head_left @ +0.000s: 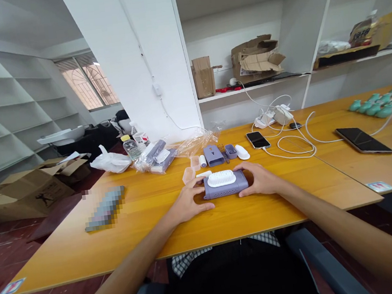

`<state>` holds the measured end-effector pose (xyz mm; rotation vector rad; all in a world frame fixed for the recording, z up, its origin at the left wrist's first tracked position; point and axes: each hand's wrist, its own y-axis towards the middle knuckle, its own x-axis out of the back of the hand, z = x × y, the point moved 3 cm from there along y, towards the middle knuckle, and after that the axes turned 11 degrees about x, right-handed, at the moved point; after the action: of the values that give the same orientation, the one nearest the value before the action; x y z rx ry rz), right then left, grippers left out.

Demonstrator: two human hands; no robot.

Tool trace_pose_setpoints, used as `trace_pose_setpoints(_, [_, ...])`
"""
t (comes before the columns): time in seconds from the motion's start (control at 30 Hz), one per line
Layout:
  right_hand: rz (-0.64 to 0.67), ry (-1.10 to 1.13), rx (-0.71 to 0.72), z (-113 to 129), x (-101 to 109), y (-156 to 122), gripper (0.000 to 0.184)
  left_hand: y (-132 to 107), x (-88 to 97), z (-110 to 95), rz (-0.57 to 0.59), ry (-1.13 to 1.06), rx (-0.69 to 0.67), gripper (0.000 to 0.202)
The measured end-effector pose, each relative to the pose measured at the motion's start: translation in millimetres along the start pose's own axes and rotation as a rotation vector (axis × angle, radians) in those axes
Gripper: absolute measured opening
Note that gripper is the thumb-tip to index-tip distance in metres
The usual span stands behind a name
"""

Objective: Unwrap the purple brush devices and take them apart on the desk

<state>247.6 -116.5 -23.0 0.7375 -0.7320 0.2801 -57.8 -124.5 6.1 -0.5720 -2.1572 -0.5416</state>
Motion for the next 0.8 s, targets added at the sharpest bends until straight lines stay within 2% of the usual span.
trace_pose_setpoints(0.2, [0.035,0.078,-0.020,6,-2,2,0.088,2,3.4,7,-0.074,-0.079,0.031,0.034])
trace_pose_setpoints(0.47, [0.076,0.215,-0.029,2,14,2,0.076,3,5.1,9,-0.039,-0.122,0.050,0.037])
trace_pose_setpoints(0.57, [0.078,0.221,0.002,6,17,1,0.067,4,6.2,9,-0.027,-0.159,0.062,0.038])
trace_pose_setpoints(0.8, [0.030,0.096,0.091,13,6,0,0.051,7,7.1,21,0.045,-0.365,0.165,0.040])
